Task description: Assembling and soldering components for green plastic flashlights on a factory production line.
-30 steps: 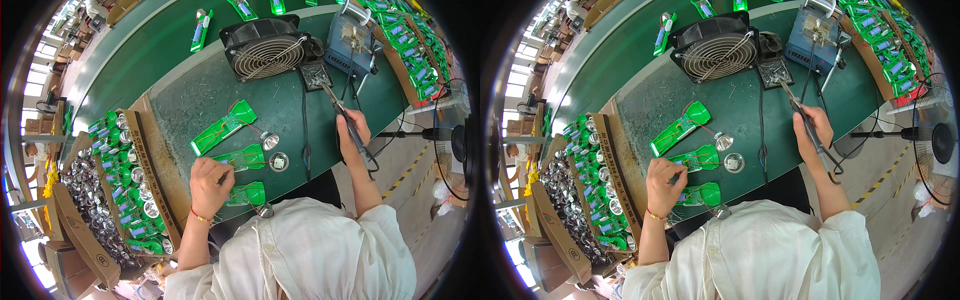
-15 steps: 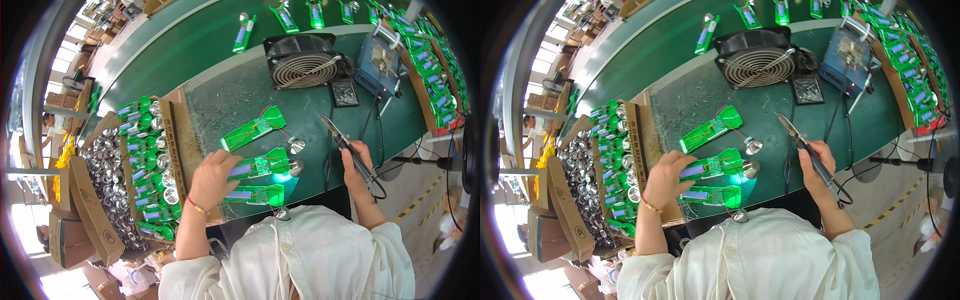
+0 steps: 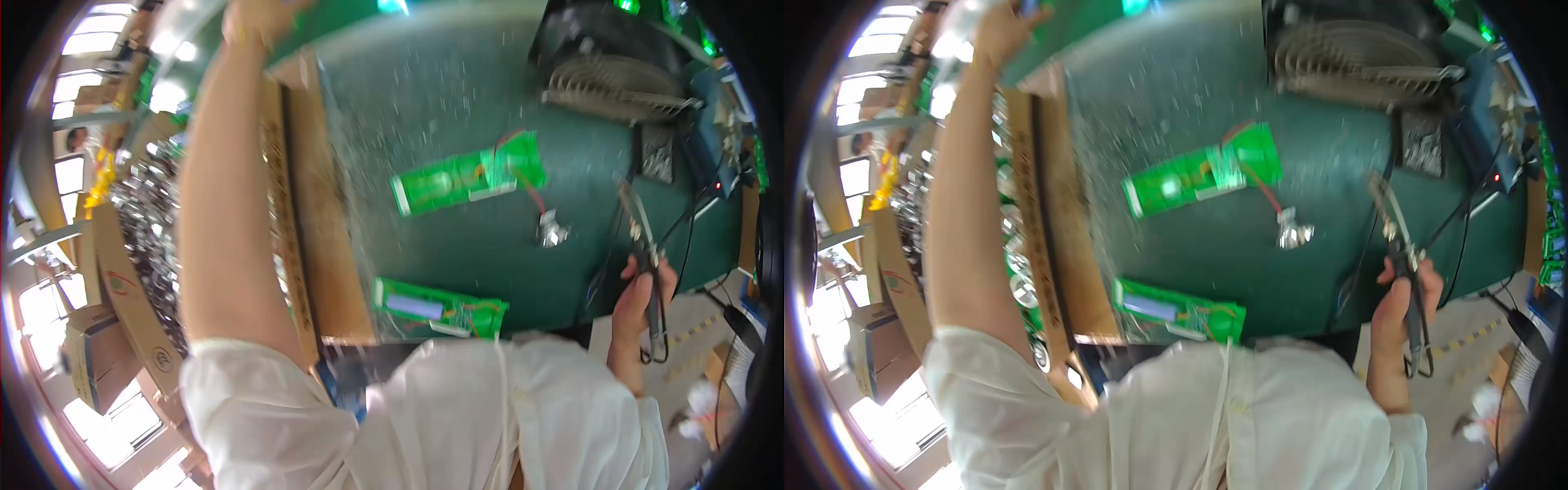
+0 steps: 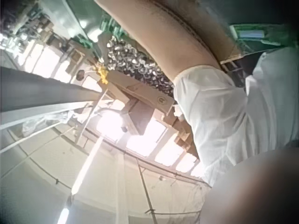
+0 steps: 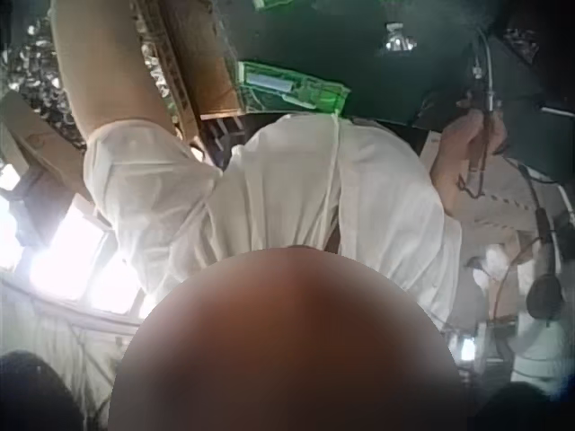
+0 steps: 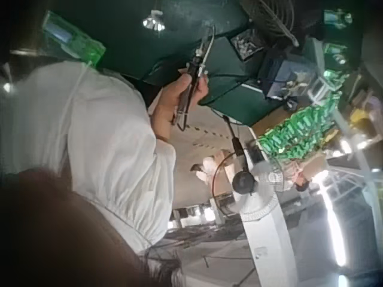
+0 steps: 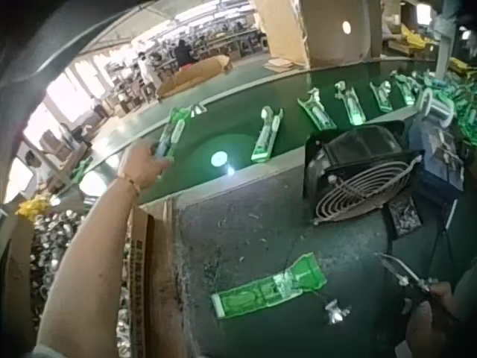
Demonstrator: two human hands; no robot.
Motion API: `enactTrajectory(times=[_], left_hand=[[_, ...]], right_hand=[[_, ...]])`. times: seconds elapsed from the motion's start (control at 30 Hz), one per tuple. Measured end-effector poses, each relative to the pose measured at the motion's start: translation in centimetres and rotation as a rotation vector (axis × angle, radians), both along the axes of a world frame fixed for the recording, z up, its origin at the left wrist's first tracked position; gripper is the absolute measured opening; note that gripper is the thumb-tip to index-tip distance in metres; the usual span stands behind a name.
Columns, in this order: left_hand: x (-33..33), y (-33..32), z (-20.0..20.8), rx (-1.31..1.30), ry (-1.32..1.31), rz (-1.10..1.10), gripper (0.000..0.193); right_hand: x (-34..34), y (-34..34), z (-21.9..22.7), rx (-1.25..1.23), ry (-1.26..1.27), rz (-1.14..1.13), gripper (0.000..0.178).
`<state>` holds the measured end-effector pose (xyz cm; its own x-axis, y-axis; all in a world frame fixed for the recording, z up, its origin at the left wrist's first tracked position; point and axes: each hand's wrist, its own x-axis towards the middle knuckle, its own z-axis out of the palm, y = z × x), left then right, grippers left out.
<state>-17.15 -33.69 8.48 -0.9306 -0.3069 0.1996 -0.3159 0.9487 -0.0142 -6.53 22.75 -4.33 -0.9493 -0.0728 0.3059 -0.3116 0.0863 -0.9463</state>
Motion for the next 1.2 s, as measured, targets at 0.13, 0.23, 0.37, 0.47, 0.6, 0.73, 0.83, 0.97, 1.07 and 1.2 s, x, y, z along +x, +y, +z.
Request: enactTrajectory(times=[0.13, 0.23, 0.37, 0.47, 0.6, 0.73, 0.83, 0.97, 1.07, 1.2], left_hand=[[-4.8, 3.2, -4.0, -0.232, 0.026, 0.278, 0.047], [-5.2, 3.8, -8.9, -0.123, -0.073, 0.391, 0.041], [-3.2, 3.1, -11.2, 0.058, 0.086, 0.347, 0.054], [-2.0, 6.0, -8.4, -0.021, 0.198, 0.324, 0.061], [0.3, 9.0, -4.0, 0.399, -0.130, 0.002, 0.050], [6.3, 16.4, -1.5, 0.608, -0.614, -0.393, 0.061], [10.9, 20.8, -3.1, 0.470, -0.597, -0.542, 0.073], [13.8, 23.0, -5.1, 0.447, -0.484, -0.474, 0.061], [15.2, 23.3, -4.9, 0.450, -0.451, -0.470, 0.057], [17.9, 24.6, -3.4, 0.260, -0.356, -0.349, 0.056]], right_hand=[[-0.1, 0.6, -0.4, 0.103, 0.003, 0.036, 0.027], [0.2, 0.2, -1.1, 0.133, -0.018, 0.085, 0.027], [0.8, 0.5, -0.7, 0.103, -0.034, 0.121, 0.027], [0.9, 0.6, -0.1, 0.097, -0.053, 0.077, 0.028], [0.1, 0.1, 0.1, 0.046, 0.007, 0.096, 0.023], [-0.1, -0.1, 0.0, 0.003, -0.081, 0.075, 0.023], [-0.2, -0.2, -0.1, -0.013, -0.111, 0.061, 0.022], [-0.1, -0.7, 0.4, 0.016, -0.075, 0.045, 0.021], [0.1, -0.9, 0.4, 0.013, -0.088, 0.049, 0.022], [-0.1, -0.2, -0.2, 0.056, -0.073, 0.034, 0.023]])
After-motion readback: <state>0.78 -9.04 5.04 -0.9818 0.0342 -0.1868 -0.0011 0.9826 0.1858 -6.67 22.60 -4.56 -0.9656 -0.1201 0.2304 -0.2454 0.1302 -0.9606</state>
